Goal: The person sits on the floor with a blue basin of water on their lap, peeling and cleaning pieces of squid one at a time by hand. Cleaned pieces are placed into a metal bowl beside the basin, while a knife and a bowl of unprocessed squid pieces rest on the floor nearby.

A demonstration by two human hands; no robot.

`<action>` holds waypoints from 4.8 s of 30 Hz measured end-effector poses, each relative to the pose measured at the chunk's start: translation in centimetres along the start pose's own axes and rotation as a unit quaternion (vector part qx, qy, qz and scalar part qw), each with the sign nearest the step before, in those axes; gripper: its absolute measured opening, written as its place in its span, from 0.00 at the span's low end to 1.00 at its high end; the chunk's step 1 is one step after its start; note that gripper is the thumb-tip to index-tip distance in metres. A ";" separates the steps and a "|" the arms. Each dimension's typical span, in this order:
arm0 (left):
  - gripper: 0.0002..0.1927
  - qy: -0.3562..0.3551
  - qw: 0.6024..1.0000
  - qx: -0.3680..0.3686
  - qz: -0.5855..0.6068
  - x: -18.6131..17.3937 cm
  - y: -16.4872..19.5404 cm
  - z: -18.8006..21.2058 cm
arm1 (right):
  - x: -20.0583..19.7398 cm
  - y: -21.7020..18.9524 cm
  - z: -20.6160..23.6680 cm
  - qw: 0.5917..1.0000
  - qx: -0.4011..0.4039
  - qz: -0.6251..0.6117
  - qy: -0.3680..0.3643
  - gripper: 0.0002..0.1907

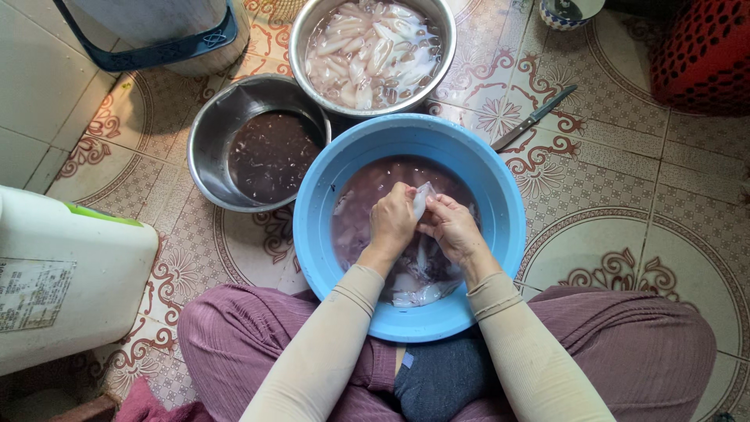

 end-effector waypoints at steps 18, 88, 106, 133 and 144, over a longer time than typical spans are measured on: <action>0.14 0.050 0.977 0.124 -0.165 -2.6 -6.7 -3.3 | 1.2 -0.6 0.8 0.997 0.045 0.052 -0.034 0.19; 0.06 -0.047 0.987 0.063 -0.142 0.0 -5.0 -2.3 | 0.9 -0.9 1.0 0.991 0.015 0.128 -0.031 0.12; 0.11 -0.039 0.995 0.094 -0.004 0.7 -0.2 0.0 | -1.2 0.4 -0.3 0.983 -0.080 0.164 0.021 0.10; 0.09 -0.113 0.991 0.067 -0.012 -10.3 2.7 -10.1 | -1.5 0.5 -0.8 0.987 0.004 0.160 0.020 0.08; 0.08 -0.073 0.990 0.053 -0.110 -7.4 -4.0 -10.0 | 0.6 1.5 0.6 0.388 -0.439 0.792 0.170 0.17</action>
Point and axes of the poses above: each hand's wrist, its own z-axis away from the middle knuckle, its own x-axis out of the palm, y = z × x, the point moved 3 cm from there along -z, towards the middle knuckle, and after that the axes turned 2 degrees about -z, right-handed, at the moved point
